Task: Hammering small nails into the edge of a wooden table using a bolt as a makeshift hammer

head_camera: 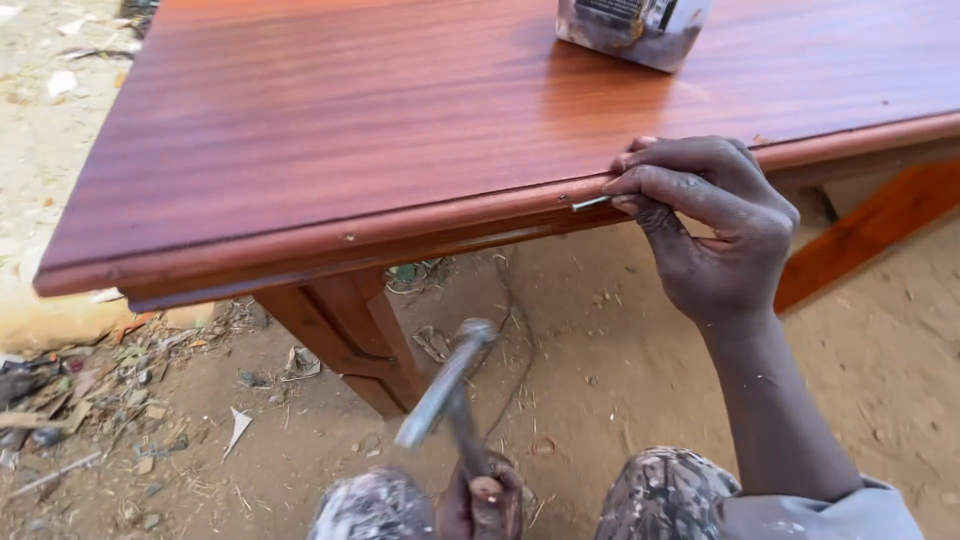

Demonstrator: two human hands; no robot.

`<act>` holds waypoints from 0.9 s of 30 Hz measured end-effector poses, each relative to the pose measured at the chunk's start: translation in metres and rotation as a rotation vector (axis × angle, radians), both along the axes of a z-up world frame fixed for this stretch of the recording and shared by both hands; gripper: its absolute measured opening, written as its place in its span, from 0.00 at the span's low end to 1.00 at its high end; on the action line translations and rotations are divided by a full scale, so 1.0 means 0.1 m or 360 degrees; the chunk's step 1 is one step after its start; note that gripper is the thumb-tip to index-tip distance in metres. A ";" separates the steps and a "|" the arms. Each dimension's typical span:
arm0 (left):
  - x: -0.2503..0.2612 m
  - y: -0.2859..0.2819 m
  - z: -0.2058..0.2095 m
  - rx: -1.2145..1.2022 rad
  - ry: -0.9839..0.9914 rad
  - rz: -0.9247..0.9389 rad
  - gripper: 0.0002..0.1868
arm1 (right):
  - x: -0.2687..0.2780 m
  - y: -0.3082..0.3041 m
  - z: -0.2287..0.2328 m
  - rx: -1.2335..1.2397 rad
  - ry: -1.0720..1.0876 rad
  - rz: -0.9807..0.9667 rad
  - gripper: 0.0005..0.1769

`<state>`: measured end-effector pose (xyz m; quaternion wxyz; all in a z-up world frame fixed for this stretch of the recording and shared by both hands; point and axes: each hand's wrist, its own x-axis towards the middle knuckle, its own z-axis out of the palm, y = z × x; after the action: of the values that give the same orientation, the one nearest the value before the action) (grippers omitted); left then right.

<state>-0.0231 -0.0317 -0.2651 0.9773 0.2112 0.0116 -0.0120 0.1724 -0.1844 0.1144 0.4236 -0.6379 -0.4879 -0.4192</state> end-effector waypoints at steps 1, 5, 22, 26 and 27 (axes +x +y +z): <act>-0.01 -0.04 0.42 0.0001 -0.0030 0.0040 0.15 | 0.08 -0.07 -0.01 0.0001 -0.0030 0.0040 0.04; 0.72 0.50 -1.43 0.1618 0.0577 -0.0126 0.22 | 0.38 -0.19 0.02 -0.0073 -0.0218 0.0172 0.03; 0.88 -1.59 2.45 0.1451 0.0124 0.1968 0.25 | 0.61 -0.27 0.09 -0.0012 -0.0275 0.0330 0.06; 1.08 -1.63 2.44 0.1670 0.0152 0.2059 0.29 | 0.64 -0.26 0.07 0.0014 -0.0310 0.0301 0.09; 1.12 -1.63 2.42 0.1702 0.0162 0.2046 0.30 | 0.64 -0.25 0.07 0.0018 -0.0321 0.0300 0.08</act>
<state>0.0886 -0.1948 -0.0228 0.5601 0.5977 0.1780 0.5453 0.2362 -0.2095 0.1211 0.4134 -0.5415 -0.5833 -0.4423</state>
